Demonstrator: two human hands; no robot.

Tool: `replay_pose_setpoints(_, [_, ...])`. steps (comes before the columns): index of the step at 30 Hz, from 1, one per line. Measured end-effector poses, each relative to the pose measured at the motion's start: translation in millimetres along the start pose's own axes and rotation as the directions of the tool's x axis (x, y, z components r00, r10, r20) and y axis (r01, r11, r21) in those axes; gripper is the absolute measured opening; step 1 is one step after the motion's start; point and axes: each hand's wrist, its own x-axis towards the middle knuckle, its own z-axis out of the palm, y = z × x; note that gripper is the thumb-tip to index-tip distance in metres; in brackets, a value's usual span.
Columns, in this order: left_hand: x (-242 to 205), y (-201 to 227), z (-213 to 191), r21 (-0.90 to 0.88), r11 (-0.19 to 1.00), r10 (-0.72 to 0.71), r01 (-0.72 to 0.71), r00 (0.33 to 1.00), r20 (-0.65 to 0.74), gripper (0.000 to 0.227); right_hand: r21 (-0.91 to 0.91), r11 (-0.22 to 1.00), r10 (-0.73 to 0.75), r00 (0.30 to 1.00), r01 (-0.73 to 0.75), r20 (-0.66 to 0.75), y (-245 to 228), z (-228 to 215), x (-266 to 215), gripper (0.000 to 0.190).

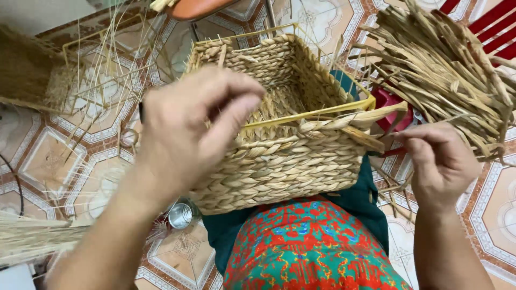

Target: The person weaves a basket by threading dried fiber strips through the sides and wrapping them along the rim by hand.

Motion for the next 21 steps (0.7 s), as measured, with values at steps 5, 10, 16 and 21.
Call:
replay_pose_setpoints(5, [-33, 38, 64, -0.224, 0.975, 0.008, 0.000, 0.999, 0.034, 0.018, -0.347, 0.904, -0.157, 0.948, 0.251, 0.276, -34, 21, 19, 0.015])
replay_pose_setpoints(10, [-32, 45, 124, -0.231, 0.973, -0.037, 0.008, 0.992, -0.123, 0.042, -0.573, 0.746, -0.123, 0.915, 0.340, 0.383, -43, 32, 21, 0.032])
replay_pose_setpoints(16, [-14, 45, 152, -0.067, 0.998, -0.032, 0.018, 0.976, -0.214, 0.039, -0.419, 0.903, 0.090, 0.913, 0.093, 0.397, -50, 10, 14, 0.027])
replay_pose_setpoints(21, [1, 42, 151, -0.302, 0.949, -0.122, 0.097, 0.990, -0.067, 0.031, -0.421, 0.872, -0.017, 0.876, 0.249, 0.482, -81, -14, 50, 0.031])
